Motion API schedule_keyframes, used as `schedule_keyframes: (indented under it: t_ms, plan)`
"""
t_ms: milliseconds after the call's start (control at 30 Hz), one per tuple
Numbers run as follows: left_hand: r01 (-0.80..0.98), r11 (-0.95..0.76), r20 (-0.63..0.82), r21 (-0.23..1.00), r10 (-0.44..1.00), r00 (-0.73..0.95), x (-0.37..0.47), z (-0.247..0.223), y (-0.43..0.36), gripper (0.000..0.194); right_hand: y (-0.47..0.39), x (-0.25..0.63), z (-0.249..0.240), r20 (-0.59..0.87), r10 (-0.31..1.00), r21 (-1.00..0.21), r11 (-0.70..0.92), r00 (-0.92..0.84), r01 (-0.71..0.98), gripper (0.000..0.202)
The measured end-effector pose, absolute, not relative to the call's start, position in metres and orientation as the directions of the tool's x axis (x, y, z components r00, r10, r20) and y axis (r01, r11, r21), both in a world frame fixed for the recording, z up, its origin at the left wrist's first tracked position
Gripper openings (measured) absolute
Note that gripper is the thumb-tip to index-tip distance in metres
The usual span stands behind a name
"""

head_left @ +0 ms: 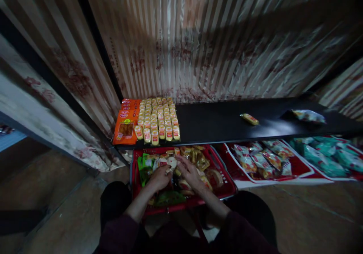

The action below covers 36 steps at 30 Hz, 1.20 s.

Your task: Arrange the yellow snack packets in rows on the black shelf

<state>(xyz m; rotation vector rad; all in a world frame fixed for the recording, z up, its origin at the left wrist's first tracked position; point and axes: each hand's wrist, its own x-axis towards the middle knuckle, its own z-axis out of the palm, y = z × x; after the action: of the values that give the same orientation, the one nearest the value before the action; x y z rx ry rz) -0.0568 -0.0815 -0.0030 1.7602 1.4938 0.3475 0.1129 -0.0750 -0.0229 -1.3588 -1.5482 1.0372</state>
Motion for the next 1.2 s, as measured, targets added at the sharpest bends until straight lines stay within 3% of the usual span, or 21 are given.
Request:
schedule_keyframes:
  t_ms: [133,233,567,900,1200]
  plan:
    - [0.857,0.007,-0.355,0.515,0.912,0.205,-0.065,-0.024,-0.105,0.039,-0.104,0.108,-0.061,-0.233,0.970,-0.850,-0.168,-0.072,0.499,0.035]
    - [0.880,0.044,-0.403,0.472,0.899,0.171,-0.075,-0.036,-0.116,0.038,-0.112,0.107,-0.074,-0.318,0.945,-0.774,-0.215,-0.073,0.595,0.032]
    - [0.888,0.131,-0.384,0.440,0.922,0.054,-0.092,-0.076,-0.142,0.028,-0.119,0.103,-0.090,-0.359,0.926,-0.757,-0.214,-0.120,0.617,0.018]
    - [0.896,0.252,-0.317,0.366,0.939,-0.135,-0.102,-0.082,-0.119,0.033,-0.115,0.092,-0.101,-0.426,0.893,-0.775,-0.275,-0.149,0.569,0.015]
    - [0.906,0.236,-0.253,0.352,0.956,-0.151,-0.100,-0.088,-0.083,0.041,-0.110,0.086,-0.115,-0.394,0.909,-0.817,-0.278,-0.137,0.505,0.022]
